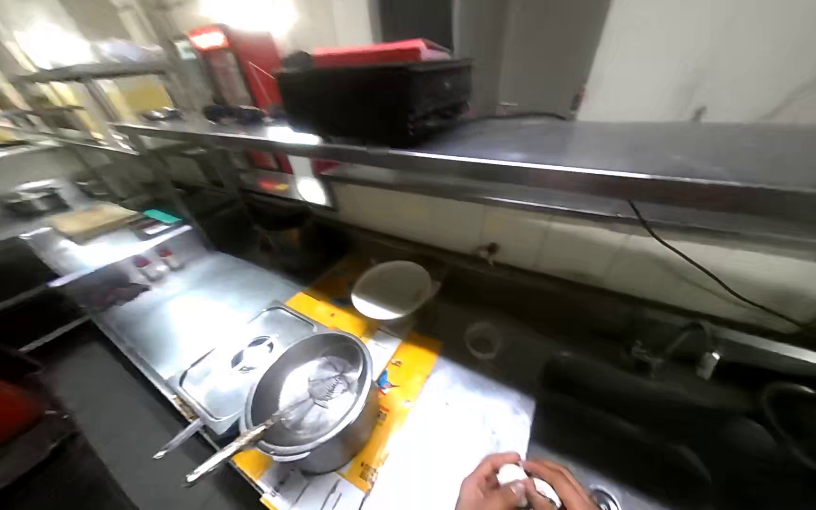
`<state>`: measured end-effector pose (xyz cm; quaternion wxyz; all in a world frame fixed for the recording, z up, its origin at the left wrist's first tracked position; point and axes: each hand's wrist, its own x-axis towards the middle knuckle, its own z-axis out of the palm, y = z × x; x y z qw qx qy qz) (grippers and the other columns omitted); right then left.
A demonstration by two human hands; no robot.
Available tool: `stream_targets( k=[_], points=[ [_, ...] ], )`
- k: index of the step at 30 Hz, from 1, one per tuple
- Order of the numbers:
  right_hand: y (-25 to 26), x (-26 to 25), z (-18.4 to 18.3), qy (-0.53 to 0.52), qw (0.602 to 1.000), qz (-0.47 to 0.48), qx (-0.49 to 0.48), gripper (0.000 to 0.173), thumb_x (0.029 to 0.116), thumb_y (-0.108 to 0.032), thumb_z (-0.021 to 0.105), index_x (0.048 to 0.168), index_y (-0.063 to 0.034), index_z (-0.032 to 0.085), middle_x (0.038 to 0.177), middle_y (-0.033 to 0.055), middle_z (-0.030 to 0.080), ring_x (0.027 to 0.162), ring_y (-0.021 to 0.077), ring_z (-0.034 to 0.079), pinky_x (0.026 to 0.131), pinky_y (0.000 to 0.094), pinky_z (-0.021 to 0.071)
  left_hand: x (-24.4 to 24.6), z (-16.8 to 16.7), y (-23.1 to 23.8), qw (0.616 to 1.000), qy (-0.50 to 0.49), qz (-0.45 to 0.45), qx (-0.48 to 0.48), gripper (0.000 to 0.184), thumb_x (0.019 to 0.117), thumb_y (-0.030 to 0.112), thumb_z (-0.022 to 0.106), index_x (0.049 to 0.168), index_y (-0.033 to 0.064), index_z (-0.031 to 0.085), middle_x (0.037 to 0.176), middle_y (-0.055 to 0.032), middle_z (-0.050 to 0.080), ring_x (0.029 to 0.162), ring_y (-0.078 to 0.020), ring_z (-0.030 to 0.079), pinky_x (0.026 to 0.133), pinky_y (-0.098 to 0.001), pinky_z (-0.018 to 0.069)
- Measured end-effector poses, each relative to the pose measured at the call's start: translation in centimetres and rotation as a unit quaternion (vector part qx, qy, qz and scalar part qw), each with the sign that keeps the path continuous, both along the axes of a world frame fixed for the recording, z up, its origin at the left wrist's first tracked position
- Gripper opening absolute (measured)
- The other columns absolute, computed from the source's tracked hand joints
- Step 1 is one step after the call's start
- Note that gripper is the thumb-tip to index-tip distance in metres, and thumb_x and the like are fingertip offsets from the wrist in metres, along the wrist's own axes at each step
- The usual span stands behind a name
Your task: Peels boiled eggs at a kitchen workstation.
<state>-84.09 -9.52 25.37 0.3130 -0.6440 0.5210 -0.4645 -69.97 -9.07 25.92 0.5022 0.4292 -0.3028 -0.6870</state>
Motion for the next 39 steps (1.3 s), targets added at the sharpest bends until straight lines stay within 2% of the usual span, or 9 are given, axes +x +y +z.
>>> stream_targets(
  k=[5, 10, 12, 17, 20, 23, 28, 34, 39],
  points=[
    [0.1, 0.1, 1.1, 0.006, 1.000, -0.015, 0.019, 0.018, 0.0926, -0.008, 0.067, 0.106, -0.0038, 0.077, 0.109, 0.0102, 0.075, 0.099, 0.0145, 0.072, 0.083, 0.0306, 0.0596, 0.9, -0.2, -0.4, 0.999, 0.025, -0.022, -0.018, 0.040, 0.0953, 0.006, 0.059, 0.134, -0.0061, 0.056, 0.116, -0.0150, 0.069, 0.100, -0.0215, 0.071, 0.093, -0.0398, 0.0591],
    [0.2, 1.2, 0.4, 0.078, 0.991, -0.068, -0.089, 0.018, 0.0929, -0.009, 0.062, 0.102, -0.0036, 0.077, 0.099, 0.0095, 0.075, 0.095, 0.0158, 0.073, 0.086, 0.0287, 0.0599, 1.1, -0.3, -0.7, 0.999, 0.011, -0.026, -0.017, 0.039, 0.0903, 0.009, 0.063, 0.127, -0.0047, 0.061, 0.107, -0.0120, 0.071, 0.090, -0.0177, 0.071, 0.086, -0.0360, 0.0608],
    [0.0, 1.3, 0.4, 0.109, 0.985, -0.078, -0.104, 0.020, 0.0899, -0.008, 0.059, 0.101, -0.0056, 0.076, 0.094, 0.0080, 0.074, 0.088, 0.0142, 0.072, 0.080, 0.0271, 0.0600, 1.4, -0.2, -0.9, 0.999, -0.005, -0.046, -0.022, 0.039, 0.0886, 0.009, 0.066, 0.125, -0.0034, 0.064, 0.107, -0.0118, 0.072, 0.090, -0.0178, 0.071, 0.085, -0.0353, 0.0606],
    [0.2, 1.4, 1.0, 0.132, 0.986, -0.093, -0.049, 0.020, 0.0936, -0.008, 0.058, 0.102, -0.0019, 0.075, 0.093, 0.0120, 0.075, 0.075, 0.0196, 0.073, 0.069, 0.0350, 0.0615, 1.9, 0.3, -1.5, 0.994, -0.057, -0.083, -0.034, 0.050, 0.0855, 0.006, 0.069, 0.133, -0.0039, 0.058, 0.117, -0.0131, 0.071, 0.099, -0.0186, 0.071, 0.089, -0.0348, 0.0597],
    [0.3, 0.8, 1.1, 0.047, 0.997, -0.025, 0.060, 0.026, 0.1019, -0.018, 0.055, 0.112, -0.0041, 0.074, 0.098, 0.0102, 0.073, 0.069, 0.0139, 0.069, 0.063, 0.0309, 0.0600, 2.1, 0.7, -1.8, 0.992, -0.077, -0.098, -0.036, 0.060, 0.0836, 0.005, 0.070, 0.140, -0.0043, 0.051, 0.122, -0.0126, 0.071, 0.103, -0.0180, 0.071, 0.091, -0.0347, 0.0593],
    [0.0, 0.1, 0.5, -0.063, 0.989, 0.037, 0.132, 0.028, 0.1004, -0.023, 0.062, 0.119, -0.0042, 0.072, 0.106, 0.0083, 0.069, 0.069, 0.0094, 0.068, 0.059, 0.0257, 0.0604, 2.6, 1.0, -1.7, 0.982, -0.108, -0.145, -0.052, 0.070, 0.0831, 0.008, 0.073, 0.146, -0.0049, 0.045, 0.132, -0.0135, 0.065, 0.111, -0.0165, 0.068, 0.096, -0.0328, 0.0575],
    [0.1, -0.1, 0.0, -0.097, 0.981, 0.037, 0.166, 0.025, 0.1020, -0.024, 0.059, 0.112, -0.0041, 0.071, 0.102, 0.0056, 0.071, 0.063, 0.0085, 0.067, 0.056, 0.0262, 0.0598, 2.4, 0.2, -1.3, 0.961, -0.207, -0.163, -0.080, 0.071, 0.0837, 0.018, 0.080, 0.145, 0.0002, 0.050, 0.125, -0.0104, 0.070, 0.103, -0.0157, 0.072, 0.090, -0.0343, 0.0618],
    [0.4, 0.6, 0.4, -0.057, 0.985, -0.035, 0.162, 0.027, 0.1035, -0.019, 0.052, 0.109, -0.0017, 0.072, 0.092, 0.0070, 0.072, 0.062, 0.0091, 0.066, 0.058, 0.0273, 0.0584, 1.7, 0.2, -1.1, 0.945, -0.262, -0.174, -0.092, 0.070, 0.0834, 0.018, 0.078, 0.146, 0.0037, 0.051, 0.129, -0.0092, 0.068, 0.104, -0.0129, 0.072, 0.089, -0.0326, 0.0608],
    [0.5, 0.9, -0.1, -0.032, 0.985, -0.098, 0.140, 0.026, 0.1029, -0.018, 0.053, 0.110, -0.0011, 0.070, 0.089, 0.0074, 0.072, 0.058, 0.0109, 0.066, 0.055, 0.0292, 0.0591, 0.8, -0.3, -0.7, 0.985, -0.130, -0.105, -0.033, 0.054, 0.0883, 0.005, 0.060, 0.141, -0.0014, 0.053, 0.132, -0.0159, 0.063, 0.108, -0.0209, 0.069, 0.093, -0.0376, 0.0598]
  ],
)
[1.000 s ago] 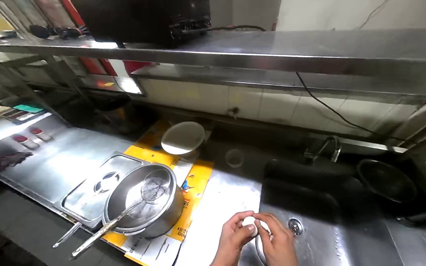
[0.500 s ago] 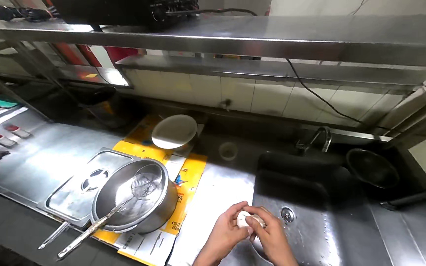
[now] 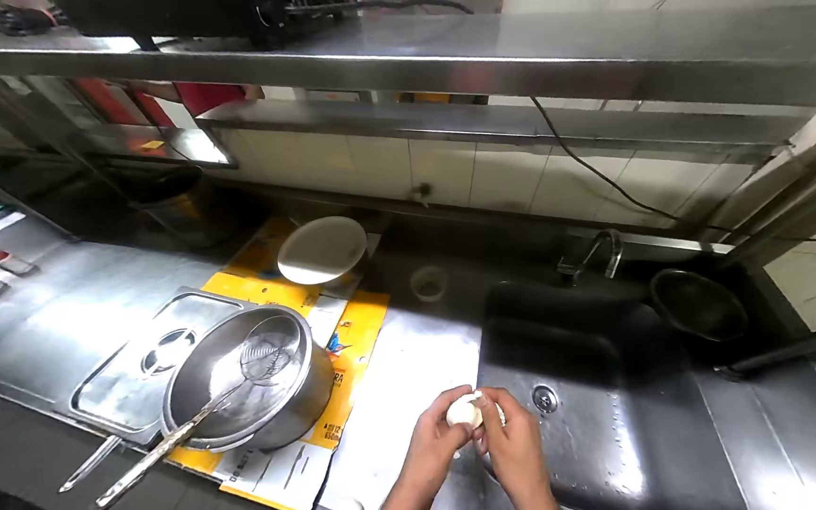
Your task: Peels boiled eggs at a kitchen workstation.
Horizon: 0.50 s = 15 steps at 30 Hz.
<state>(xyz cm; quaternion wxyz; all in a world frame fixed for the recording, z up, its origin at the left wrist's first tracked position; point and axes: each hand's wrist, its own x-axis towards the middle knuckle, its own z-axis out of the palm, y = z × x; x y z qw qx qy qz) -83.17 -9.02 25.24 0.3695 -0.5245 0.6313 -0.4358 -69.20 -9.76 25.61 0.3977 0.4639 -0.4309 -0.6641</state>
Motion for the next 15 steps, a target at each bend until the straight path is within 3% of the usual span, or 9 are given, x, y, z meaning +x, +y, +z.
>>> stream_targets(
  k=[2, 6, 8, 10, 13, 15],
  points=[
    [0.1, 0.0, -0.5, 0.031, 0.998, -0.016, -0.051, 0.025, 0.1011, -0.017, 0.054, 0.111, -0.0012, 0.071, 0.096, 0.0079, 0.072, 0.061, 0.0092, 0.067, 0.057, 0.0272, 0.0599, -0.4, 0.2, 0.1, 0.998, 0.032, 0.036, 0.042, 0.048, 0.0910, 0.004, 0.057, 0.139, -0.0016, 0.052, 0.128, -0.0176, 0.063, 0.102, -0.0239, 0.071, 0.088, -0.0394, 0.0620],
    [0.3, -0.4, -0.9, 0.013, 0.995, -0.058, -0.085, 0.027, 0.1013, -0.016, 0.052, 0.111, -0.0005, 0.071, 0.090, 0.0057, 0.072, 0.057, 0.0058, 0.064, 0.053, 0.0241, 0.0576, -1.1, -0.1, 0.0, 0.993, 0.060, 0.061, 0.083, 0.044, 0.0921, 0.002, 0.066, 0.134, -0.0021, 0.053, 0.123, -0.0192, 0.065, 0.095, -0.0257, 0.073, 0.083, -0.0389, 0.0640],
    [0.0, -1.1, -0.9, -0.063, 0.993, -0.085, -0.060, 0.025, 0.1028, -0.013, 0.050, 0.111, 0.0023, 0.069, 0.086, 0.0063, 0.072, 0.052, 0.0070, 0.063, 0.048, 0.0243, 0.0564, -1.2, -0.4, -0.3, 0.987, 0.091, 0.065, 0.113, 0.036, 0.0985, 0.006, 0.055, 0.134, -0.0030, 0.052, 0.123, -0.0186, 0.063, 0.096, -0.0268, 0.072, 0.083, -0.0413, 0.0631],
    [-0.2, -2.2, -1.3, -0.181, 0.977, -0.117, -0.005, 0.025, 0.1055, -0.009, 0.046, 0.110, 0.0044, 0.067, 0.084, 0.0073, 0.071, 0.051, 0.0096, 0.063, 0.046, 0.0249, 0.0558, -1.5, -1.1, -0.6, 0.974, 0.146, 0.075, 0.154, 0.034, 0.1056, 0.013, 0.042, 0.132, -0.0055, 0.051, 0.109, -0.0194, 0.069, 0.093, -0.0289, 0.072, 0.084, -0.0433, 0.0618],
    [-0.3, -3.9, -2.6, -0.389, 0.900, -0.171, 0.099, 0.034, 0.1111, -0.016, 0.032, 0.104, 0.0012, 0.061, 0.072, 0.0066, 0.068, 0.049, 0.0093, 0.060, 0.043, 0.0220, 0.0490, -2.3, -1.6, -1.1, 0.954, 0.194, 0.062, 0.222, 0.047, 0.1118, 0.028, 0.024, 0.133, -0.0049, 0.049, 0.107, -0.0225, 0.073, 0.096, -0.0321, 0.075, 0.087, -0.0424, 0.0613],
    [-0.6, -5.4, -3.3, -0.493, 0.830, -0.203, 0.161, 0.045, 0.1131, -0.032, 0.024, 0.108, -0.0031, 0.058, 0.076, 0.0081, 0.066, 0.052, 0.0109, 0.058, 0.042, 0.0217, 0.0431, -2.9, -1.8, -1.3, 0.944, 0.195, 0.059, 0.260, 0.052, 0.1117, 0.033, 0.019, 0.127, -0.0021, 0.054, 0.098, -0.0188, 0.075, 0.086, -0.0273, 0.075, 0.076, -0.0364, 0.0615]
  ],
)
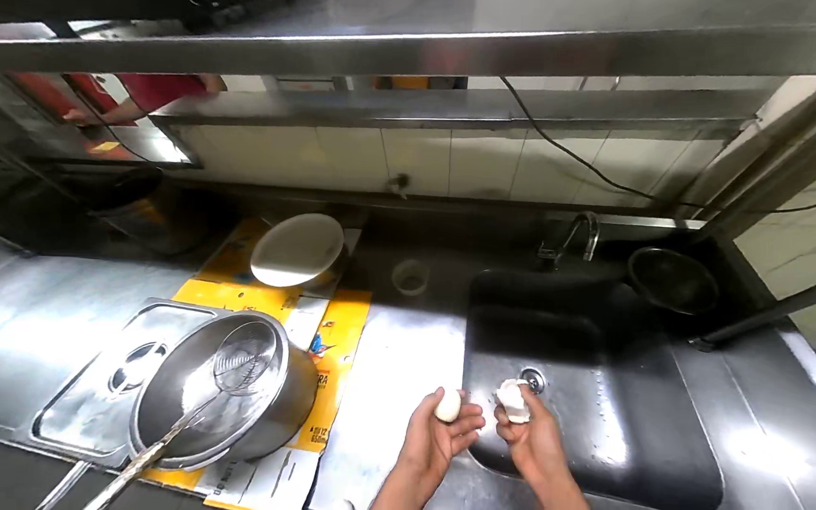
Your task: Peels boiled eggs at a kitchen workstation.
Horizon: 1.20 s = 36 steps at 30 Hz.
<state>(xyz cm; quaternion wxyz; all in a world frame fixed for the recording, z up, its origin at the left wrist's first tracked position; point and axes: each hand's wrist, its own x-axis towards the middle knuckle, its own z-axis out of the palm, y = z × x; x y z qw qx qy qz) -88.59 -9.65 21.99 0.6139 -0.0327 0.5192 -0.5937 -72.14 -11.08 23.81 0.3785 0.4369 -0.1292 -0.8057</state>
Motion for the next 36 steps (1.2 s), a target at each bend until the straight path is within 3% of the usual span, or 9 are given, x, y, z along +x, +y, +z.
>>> stream_targets(
  k=[4, 7, 10, 13, 16, 19, 26, 32, 36],
  points=[
    [-1.7, -6.5, 2.7, -0.029, 0.998, -0.042, -0.048, 0.043, 0.1119, -0.031, 0.025, 0.105, -0.0052, 0.058, 0.088, 0.0113, 0.072, 0.067, 0.0184, 0.071, 0.046, 0.0267, 0.0529, -0.3, -1.4, 0.0, 1.000, -0.004, -0.002, 0.015, 0.044, 0.1100, 0.028, 0.026, 0.119, 0.0034, 0.061, 0.087, -0.0113, 0.072, 0.068, -0.0164, 0.069, 0.055, -0.0247, 0.0544],
    [-1.9, -13.7, 10.1, 0.247, 0.935, -0.109, -0.231, 0.031, 0.1017, -0.009, 0.032, 0.099, -0.0107, 0.063, 0.096, 0.0039, 0.076, 0.079, 0.0157, 0.074, 0.059, 0.0269, 0.0604, -0.3, -2.7, 0.2, 0.999, -0.037, 0.000, 0.002, 0.033, 0.1056, 0.020, 0.031, 0.117, 0.0067, 0.059, 0.089, -0.0082, 0.072, 0.068, -0.0135, 0.068, 0.055, -0.0240, 0.0528],
    [-2.7, -20.3, 16.0, 0.607, 0.642, -0.315, -0.347, 0.016, 0.1024, -0.006, 0.046, 0.115, -0.0037, 0.056, 0.110, -0.0035, 0.070, 0.088, 0.0059, 0.071, 0.074, 0.0285, 0.0631, 0.4, -4.1, 0.5, 0.998, -0.055, 0.020, 0.012, 0.032, 0.1053, 0.019, 0.030, 0.118, 0.0062, 0.057, 0.088, -0.0074, 0.072, 0.066, -0.0127, 0.067, 0.055, -0.0243, 0.0539],
    [-6.3, -28.3, 15.1, 0.787, 0.364, -0.403, -0.291, 0.026, 0.1063, -0.014, 0.045, 0.117, 0.0065, 0.057, 0.121, 0.0192, 0.062, 0.115, 0.0242, 0.062, 0.096, 0.0390, 0.0527, 0.5, -5.2, 0.6, 0.996, -0.074, 0.033, 0.028, 0.032, 0.1063, 0.018, 0.030, 0.121, 0.0049, 0.055, 0.090, -0.0086, 0.072, 0.066, -0.0132, 0.067, 0.056, -0.0244, 0.0543],
    [-9.9, -31.9, 6.4, 0.840, 0.513, -0.177, 0.025, 0.043, 0.1018, -0.015, 0.052, 0.136, 0.0118, 0.052, 0.140, 0.0384, 0.049, 0.133, 0.0513, 0.049, 0.110, 0.0607, 0.0422, 0.7, -5.6, 1.0, 0.992, -0.111, 0.042, 0.047, 0.030, 0.1069, 0.016, 0.032, 0.124, 0.0032, 0.053, 0.090, -0.0093, 0.070, 0.067, -0.0144, 0.067, 0.058, -0.0255, 0.0553],
    [-9.6, -25.9, -2.2, 0.791, 0.604, -0.038, 0.085, 0.049, 0.1004, -0.011, 0.053, 0.147, 0.0037, 0.049, 0.153, 0.0320, 0.043, 0.143, 0.0486, 0.041, 0.116, 0.0616, 0.0357, 1.3, -6.1, 0.8, 0.987, -0.140, 0.064, 0.046, 0.029, 0.1070, 0.014, 0.034, 0.127, 0.0022, 0.050, 0.092, -0.0096, 0.069, 0.071, -0.0161, 0.069, 0.062, -0.0287, 0.0577],
    [1.1, 5.8, -7.8, 0.152, 0.920, 0.360, 0.044, 0.045, 0.1082, -0.029, 0.049, 0.142, 0.0005, 0.049, 0.116, 0.0240, 0.066, 0.087, 0.0319, 0.071, 0.074, 0.0478, 0.0606, 2.2, -6.8, 3.2, 0.967, -0.252, -0.011, -0.038, 0.047, 0.1074, 0.024, 0.040, 0.145, -0.0049, 0.043, 0.131, -0.0254, 0.057, 0.109, -0.0297, 0.062, 0.094, -0.0456, 0.0529],
    [-0.2, 12.2, -9.6, 0.198, 0.888, 0.411, 0.059, 0.033, 0.1017, -0.017, 0.059, 0.128, 0.0025, 0.059, 0.097, 0.0187, 0.068, 0.074, 0.0242, 0.067, 0.066, 0.0407, 0.0572, 7.9, -6.6, 5.8, 0.867, -0.479, -0.079, -0.113, 0.061, 0.1054, 0.039, 0.051, 0.151, -0.0019, 0.043, 0.152, -0.0258, 0.047, 0.142, -0.0384, 0.046, 0.119, -0.0533, 0.0349],
    [-4.8, 16.2, -10.6, 0.477, 0.685, 0.550, -0.015, 0.051, 0.0952, -0.020, 0.065, 0.143, -0.0047, 0.055, 0.137, 0.0212, 0.060, 0.123, 0.0343, 0.062, 0.104, 0.0518, 0.0497, 13.1, -7.9, 8.7, 0.738, -0.632, -0.227, -0.068, 0.069, 0.0943, 0.044, 0.067, 0.149, 0.0052, 0.049, 0.157, -0.0219, 0.041, 0.146, -0.0390, 0.040, 0.117, -0.0540, 0.0356]
  ],
)
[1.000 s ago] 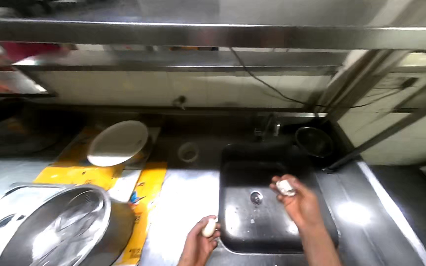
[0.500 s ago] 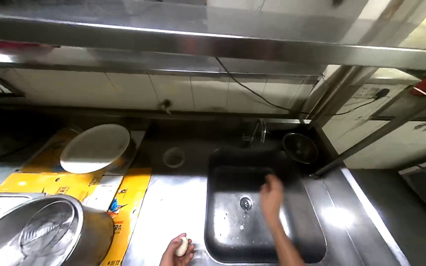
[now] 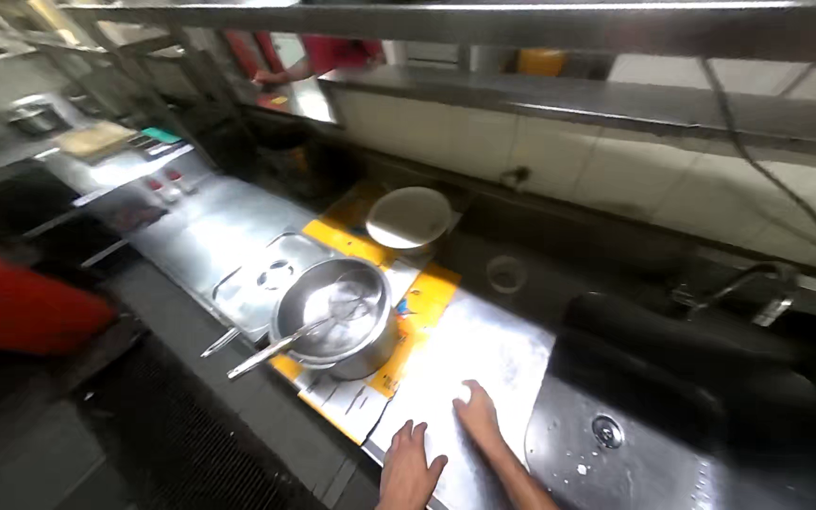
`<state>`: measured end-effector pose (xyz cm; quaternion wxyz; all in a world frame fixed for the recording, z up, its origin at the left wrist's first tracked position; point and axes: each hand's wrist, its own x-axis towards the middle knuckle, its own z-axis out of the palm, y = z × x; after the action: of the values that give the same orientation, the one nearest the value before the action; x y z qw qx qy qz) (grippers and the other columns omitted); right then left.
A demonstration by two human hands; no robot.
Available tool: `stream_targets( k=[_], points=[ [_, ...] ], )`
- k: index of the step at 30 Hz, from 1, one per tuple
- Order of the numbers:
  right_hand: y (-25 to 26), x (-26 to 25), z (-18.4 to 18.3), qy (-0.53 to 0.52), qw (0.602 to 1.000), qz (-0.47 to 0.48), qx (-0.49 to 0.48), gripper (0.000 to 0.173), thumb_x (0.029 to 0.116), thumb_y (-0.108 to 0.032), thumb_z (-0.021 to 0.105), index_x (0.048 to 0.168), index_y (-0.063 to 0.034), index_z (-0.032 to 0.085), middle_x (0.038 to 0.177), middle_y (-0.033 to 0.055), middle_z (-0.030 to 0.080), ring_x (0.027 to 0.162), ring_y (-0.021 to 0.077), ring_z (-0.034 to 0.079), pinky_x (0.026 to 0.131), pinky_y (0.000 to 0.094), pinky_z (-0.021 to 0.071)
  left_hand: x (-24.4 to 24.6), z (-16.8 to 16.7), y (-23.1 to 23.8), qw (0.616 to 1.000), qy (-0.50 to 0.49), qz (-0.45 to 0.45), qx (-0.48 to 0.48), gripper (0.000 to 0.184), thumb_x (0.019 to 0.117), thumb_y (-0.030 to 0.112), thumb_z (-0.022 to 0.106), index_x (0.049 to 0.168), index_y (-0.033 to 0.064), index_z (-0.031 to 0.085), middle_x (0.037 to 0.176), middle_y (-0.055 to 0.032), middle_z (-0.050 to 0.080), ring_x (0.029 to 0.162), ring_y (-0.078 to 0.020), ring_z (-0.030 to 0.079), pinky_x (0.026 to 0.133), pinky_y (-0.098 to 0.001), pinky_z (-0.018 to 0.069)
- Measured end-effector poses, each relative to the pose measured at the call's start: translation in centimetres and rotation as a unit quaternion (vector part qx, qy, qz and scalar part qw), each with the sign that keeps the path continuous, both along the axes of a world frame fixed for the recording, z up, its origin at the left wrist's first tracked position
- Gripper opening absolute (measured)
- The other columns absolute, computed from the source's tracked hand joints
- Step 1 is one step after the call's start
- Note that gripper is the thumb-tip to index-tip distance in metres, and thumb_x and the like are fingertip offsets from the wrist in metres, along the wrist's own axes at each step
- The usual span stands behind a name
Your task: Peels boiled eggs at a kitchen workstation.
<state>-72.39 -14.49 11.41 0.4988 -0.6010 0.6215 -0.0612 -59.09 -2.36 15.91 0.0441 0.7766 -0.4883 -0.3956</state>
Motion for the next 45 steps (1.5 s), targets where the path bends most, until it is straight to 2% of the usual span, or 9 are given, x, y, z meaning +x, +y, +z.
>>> stream_targets(
  k=[3, 10, 14, 19, 23, 27, 37, 41, 45],
  points=[
    [-2.8, 3.7, -0.3, 0.128, 0.980, 0.140, -0.065, 0.053, 0.0977, -0.022, 0.058, 0.149, -0.0092, 0.049, 0.145, 0.0198, 0.053, 0.124, 0.0356, 0.061, 0.100, 0.0513, 0.0526, 1.6, -1.9, 1.6, 0.990, -0.087, -0.085, 0.071, 0.070, 0.0928, 0.033, 0.071, 0.154, 0.0118, 0.045, 0.165, -0.0251, 0.026, 0.150, -0.0443, 0.029, 0.119, -0.0576, 0.0309],
    [-3.8, 4.3, -2.0, 0.150, 0.960, 0.184, -0.152, 0.062, 0.0983, -0.027, 0.060, 0.155, -0.0115, 0.042, 0.151, 0.0163, 0.047, 0.121, 0.0333, 0.063, 0.098, 0.0476, 0.0545, 4.0, -5.6, 1.9, 0.988, -0.082, -0.110, 0.065, 0.040, 0.0949, 0.008, 0.064, 0.135, 0.0097, 0.063, 0.144, -0.0216, 0.051, 0.134, -0.0424, 0.048, 0.104, -0.0519, 0.0502],
    [2.1, -0.1, -2.6, 0.002, 0.987, 0.031, -0.157, 0.049, 0.0948, -0.023, 0.066, 0.138, -0.0024, 0.059, 0.131, 0.0171, 0.064, 0.105, 0.0299, 0.069, 0.092, 0.0456, 0.0567, 3.3, -4.5, 1.3, 0.993, 0.029, -0.098, -0.057, 0.053, 0.0908, 0.017, 0.073, 0.141, 0.0070, 0.058, 0.139, -0.0203, 0.057, 0.132, -0.0382, 0.053, 0.109, -0.0486, 0.0461],
    [10.0, -4.0, -2.4, -0.310, 0.926, -0.156, 0.147, 0.037, 0.0960, -0.010, 0.067, 0.130, 0.0030, 0.059, 0.103, 0.0163, 0.072, 0.081, 0.0210, 0.071, 0.074, 0.0390, 0.0619, 0.2, -6.1, 0.1, 0.938, 0.183, -0.211, -0.207, 0.077, 0.0890, 0.027, 0.078, 0.152, -0.0008, 0.043, 0.138, -0.0234, 0.060, 0.129, -0.0364, 0.058, 0.113, -0.0476, 0.0440],
    [10.1, -5.5, -2.0, -0.046, 0.985, -0.131, -0.098, 0.055, 0.0871, -0.023, 0.079, 0.132, 0.0021, 0.060, 0.108, 0.0192, 0.073, 0.094, 0.0314, 0.072, 0.087, 0.0507, 0.0576, -0.3, -5.9, -0.3, 0.952, 0.190, -0.185, -0.155, 0.082, 0.0871, 0.034, 0.080, 0.154, 0.0040, 0.042, 0.149, -0.0185, 0.052, 0.138, -0.0305, 0.051, 0.117, -0.0445, 0.0412],
    [9.9, -8.1, -8.1, 0.055, 0.926, -0.030, -0.373, 0.045, 0.0902, -0.039, 0.069, 0.117, -0.0032, 0.073, 0.117, 0.0172, 0.071, 0.111, 0.0384, 0.067, 0.096, 0.0541, 0.0536, 1.2, -7.1, -0.3, 0.971, 0.189, -0.064, -0.129, 0.056, 0.0986, 0.030, 0.065, 0.145, 0.0019, 0.051, 0.138, -0.0194, 0.059, 0.124, -0.0288, 0.062, 0.107, -0.0436, 0.0501],
    [9.8, -7.4, -7.7, 0.021, 0.910, -0.029, -0.412, 0.042, 0.0907, -0.037, 0.070, 0.110, 0.0003, 0.072, 0.105, 0.0155, 0.074, 0.095, 0.0308, 0.074, 0.085, 0.0446, 0.0611, 2.4, -7.2, 0.4, 0.966, 0.184, -0.010, -0.182, 0.046, 0.0998, 0.024, 0.059, 0.141, 0.0042, 0.055, 0.140, -0.0170, 0.057, 0.110, -0.0232, 0.068, 0.092, -0.0382, 0.0587],
    [10.1, -8.2, -8.9, 0.106, 0.894, 0.025, -0.434, 0.046, 0.1006, -0.046, 0.047, 0.110, -0.0142, 0.079, 0.134, 0.0196, 0.065, 0.123, 0.0432, 0.061, 0.099, 0.0582, 0.0497, 2.5, -7.7, 0.8, 0.966, 0.180, 0.006, -0.184, 0.044, 0.1001, 0.023, 0.058, 0.140, 0.0047, 0.056, 0.139, -0.0169, 0.057, 0.108, -0.0220, 0.068, 0.090, -0.0362, 0.0593],
    [11.3, -8.2, -8.4, 0.091, 0.894, 0.113, -0.425, 0.041, 0.0948, -0.042, 0.061, 0.125, -0.0162, 0.074, 0.126, 0.0189, 0.067, 0.115, 0.0407, 0.065, 0.092, 0.0551, 0.0548, 2.6, -7.6, 1.0, 0.965, 0.182, 0.009, -0.186, 0.043, 0.1019, 0.025, 0.056, 0.140, 0.0048, 0.056, 0.140, -0.0161, 0.056, 0.107, -0.0202, 0.069, 0.090, -0.0351, 0.0597]
  ],
)
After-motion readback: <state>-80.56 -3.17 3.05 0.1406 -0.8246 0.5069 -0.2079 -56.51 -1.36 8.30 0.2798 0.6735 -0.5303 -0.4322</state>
